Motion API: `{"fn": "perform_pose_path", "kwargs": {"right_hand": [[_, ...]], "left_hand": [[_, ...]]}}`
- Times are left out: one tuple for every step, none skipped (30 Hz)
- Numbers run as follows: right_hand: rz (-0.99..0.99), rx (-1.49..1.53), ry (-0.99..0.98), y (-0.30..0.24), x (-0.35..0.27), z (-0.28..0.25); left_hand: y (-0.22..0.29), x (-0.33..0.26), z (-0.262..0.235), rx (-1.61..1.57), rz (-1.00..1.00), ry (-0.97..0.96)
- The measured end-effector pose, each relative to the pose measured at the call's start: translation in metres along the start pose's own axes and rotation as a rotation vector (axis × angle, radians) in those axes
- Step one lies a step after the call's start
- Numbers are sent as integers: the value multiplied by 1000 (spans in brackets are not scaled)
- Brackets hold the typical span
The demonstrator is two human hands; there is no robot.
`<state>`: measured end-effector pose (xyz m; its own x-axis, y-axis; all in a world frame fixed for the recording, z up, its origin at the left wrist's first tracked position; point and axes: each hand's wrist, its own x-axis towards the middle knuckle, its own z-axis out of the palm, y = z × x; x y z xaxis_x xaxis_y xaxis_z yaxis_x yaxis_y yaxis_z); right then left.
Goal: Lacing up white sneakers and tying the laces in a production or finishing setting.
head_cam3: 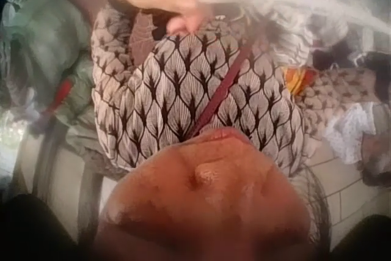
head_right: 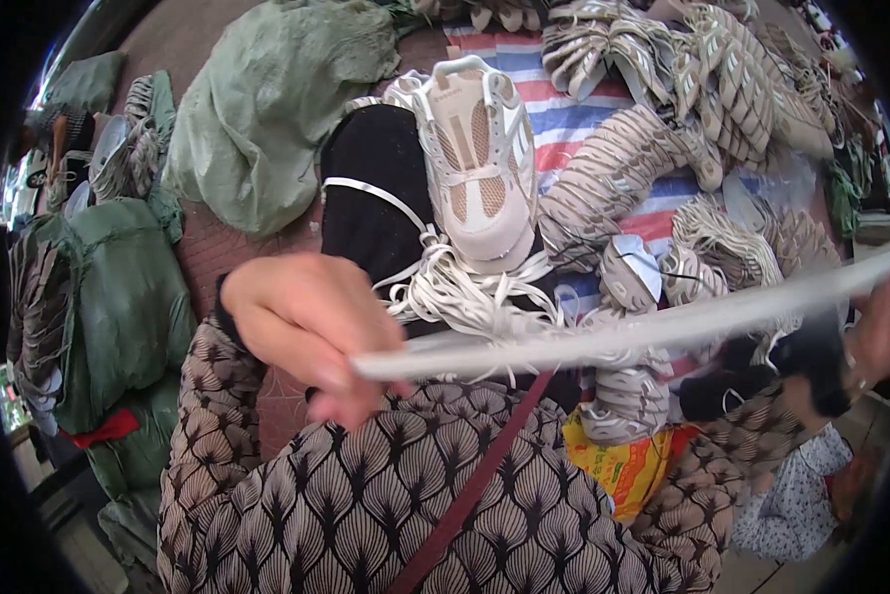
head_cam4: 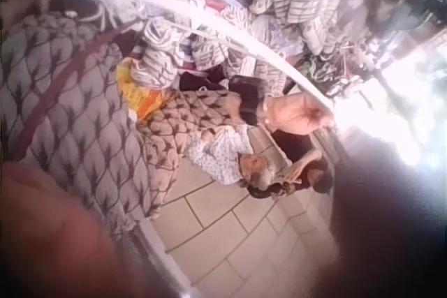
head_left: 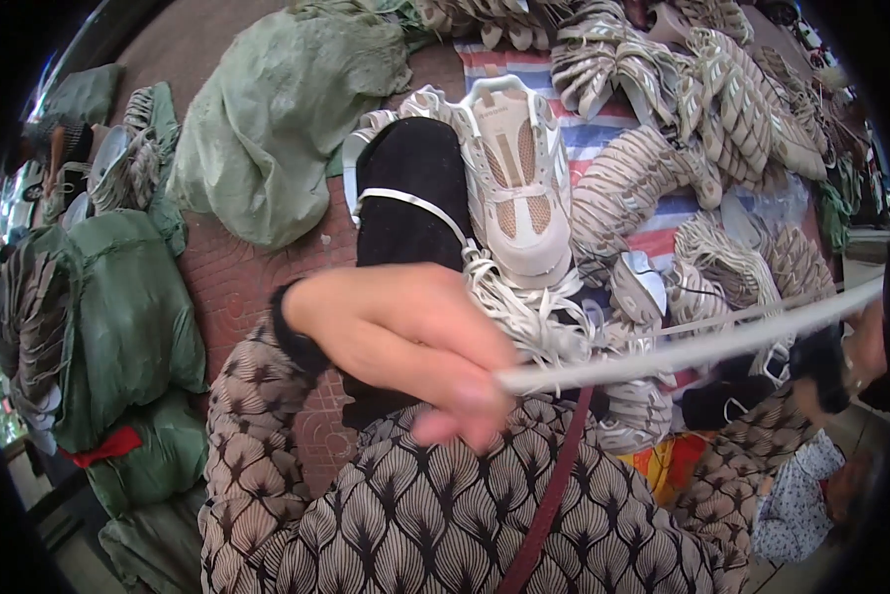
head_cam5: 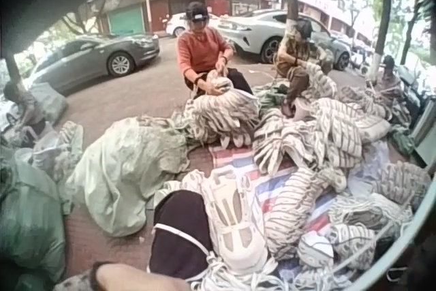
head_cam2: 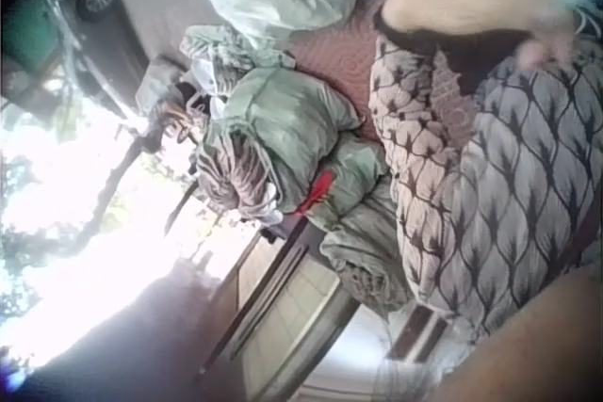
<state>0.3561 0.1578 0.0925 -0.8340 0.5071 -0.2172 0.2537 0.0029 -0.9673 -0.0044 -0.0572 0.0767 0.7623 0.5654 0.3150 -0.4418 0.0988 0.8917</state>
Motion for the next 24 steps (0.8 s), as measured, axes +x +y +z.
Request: {"fn": "perform_pose_path", "kwargs": {"right_hand": [[-16, -40, 9, 4, 2, -11], [-24, -85, 30, 10, 1, -23], [-44, -120, 31, 15, 5, -34], [-60, -158, 38, 20, 9, -45], [-74, -195, 47, 25, 12, -55], [-83, -237, 61, 30, 13, -66], [-90, -280, 78, 34, 14, -77], [-95, -324, 97, 38, 14, -88], [-111, -358, 102, 41, 20, -98], [-126, -393, 110, 44, 25, -108], [-140, -428, 119, 47, 30, -118], [-140, -472, 141, 52, 30, -129], [-147, -512, 160, 55, 32, -138], [-154, -550, 179, 59, 34, -147], [-161, -590, 197, 62, 36, -156], [-166, -629, 215, 65, 38, -165], [-173, -666, 230, 69, 42, -173], [-176, -708, 249, 71, 43, -180], [-178, -750, 268, 73, 45, -187], [-182, -788, 283, 76, 47, -192], [-185, -827, 301, 77, 49, -198], [-187, -868, 320, 78, 50, -204], [-191, -921, 335, 73, 53, -209], [-194, -960, 355, 73, 55, -214]], "left_hand": [[11, -19, -1, 9, -94, 84], [15, -36, 0, -36, -155, 200], [25, -53, 11, -73, -222, 338], [32, -66, 20, -102, -315, 463], [37, -76, 26, -89, -282, 473], [39, -84, 30, -80, -245, 475], [41, -90, 32, -75, -243, 476], [44, -95, 34, -49, -225, 496], [52, -100, 40, -18, -212, 531], [61, -105, 44, -9, -215, 546], [69, -110, 47, 5, -207, 536], [71, -119, 43, 9, -192, 507], [75, -131, 45, 45, -158, 575], [75, -142, 49, 83, -76, 612], [76, -152, 54, 116, -53, 690], [76, -161, 60, 147, -30, 767], [77, -173, 67, 151, -31, 773], [75, -185, 71, 159, -104, 906], [72, -192, 71, 166, -179, 1037], [69, -191, 70, 165, -180, 1042], [65, -187, 68, 154, -376, 1145], [61, -182, 64, 141, -575, 1240], [51, -178, 58, 100, -639, 1227], [44, -158, 51, 45, -658, 1221]]}}
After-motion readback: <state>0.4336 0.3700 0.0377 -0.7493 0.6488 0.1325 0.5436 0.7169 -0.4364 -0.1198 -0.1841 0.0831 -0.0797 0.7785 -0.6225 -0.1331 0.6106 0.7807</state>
